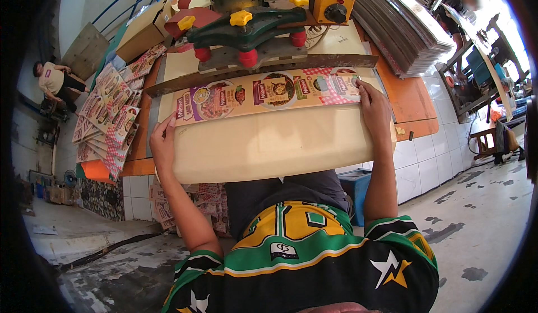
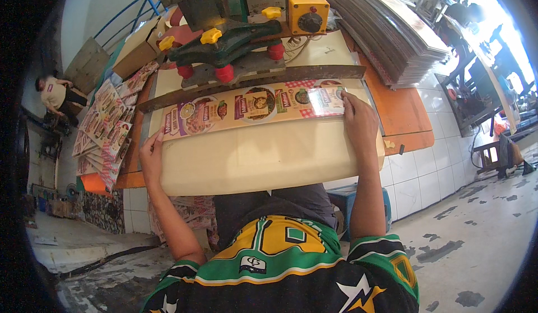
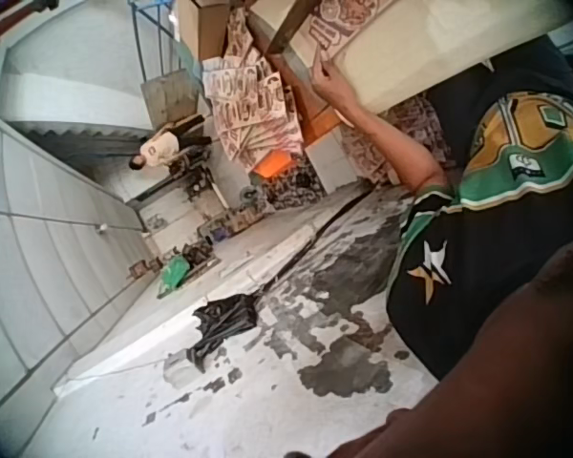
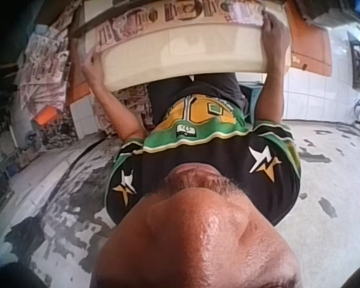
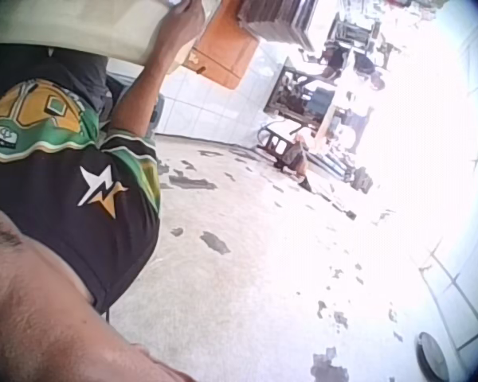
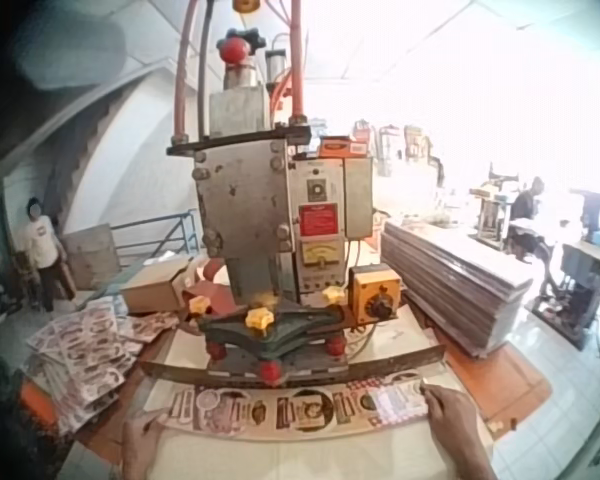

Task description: The person positions long plastic sheets under a heat-sealing machine, presses the sheets to the surface by hand, and then pulls the sealed product away.

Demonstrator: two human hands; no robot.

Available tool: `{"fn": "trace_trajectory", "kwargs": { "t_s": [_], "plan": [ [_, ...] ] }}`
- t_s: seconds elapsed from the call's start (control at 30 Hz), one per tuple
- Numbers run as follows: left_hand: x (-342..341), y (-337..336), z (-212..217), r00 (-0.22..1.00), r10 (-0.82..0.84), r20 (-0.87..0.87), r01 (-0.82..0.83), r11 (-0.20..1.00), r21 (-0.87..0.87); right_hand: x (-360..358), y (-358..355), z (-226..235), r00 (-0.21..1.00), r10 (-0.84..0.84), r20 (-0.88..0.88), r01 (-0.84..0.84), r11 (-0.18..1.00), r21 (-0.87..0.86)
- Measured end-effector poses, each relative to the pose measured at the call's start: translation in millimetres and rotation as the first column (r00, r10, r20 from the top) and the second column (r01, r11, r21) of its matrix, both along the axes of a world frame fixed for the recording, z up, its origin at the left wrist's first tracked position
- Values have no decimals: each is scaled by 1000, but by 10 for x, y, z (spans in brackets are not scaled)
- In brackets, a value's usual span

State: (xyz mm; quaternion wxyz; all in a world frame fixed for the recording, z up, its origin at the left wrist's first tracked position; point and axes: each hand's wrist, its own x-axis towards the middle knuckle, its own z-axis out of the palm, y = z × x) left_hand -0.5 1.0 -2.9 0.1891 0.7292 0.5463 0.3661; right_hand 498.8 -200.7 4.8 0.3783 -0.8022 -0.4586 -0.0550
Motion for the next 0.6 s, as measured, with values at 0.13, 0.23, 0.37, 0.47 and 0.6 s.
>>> {"fn": "trace_trajectory", "kwargs": {
  "t_s": [0.13, 0.23, 0.37, 0.47, 0.6],
  "plan": [
    [-11, 9, -18, 1000, 3, 9, -3, 1000, 13, -11, 6, 4, 1000, 1, -5, -1, 1000, 3],
    [-11, 10, -12, 1000, -1, 1, 1, 1000, 22, -7, 7, 1, 1000, 2, 1, -2, 1000, 3],
    [32, -22, 54, 1000, 8, -18, -8, 1000, -11, 9, 6, -12, 1000, 6, 5, -6, 1000, 10],
    [2, -20, 17, 1000, 7, 9, -7, 1000, 3, -21, 8, 3, 1000, 4, 3, -4, 1000, 17],
    [-24, 11, -17, 1000, -8, 15, 8, 1000, 22, -14, 6, -2, 1000, 2, 4, -2, 1000, 12]
  ]
}}
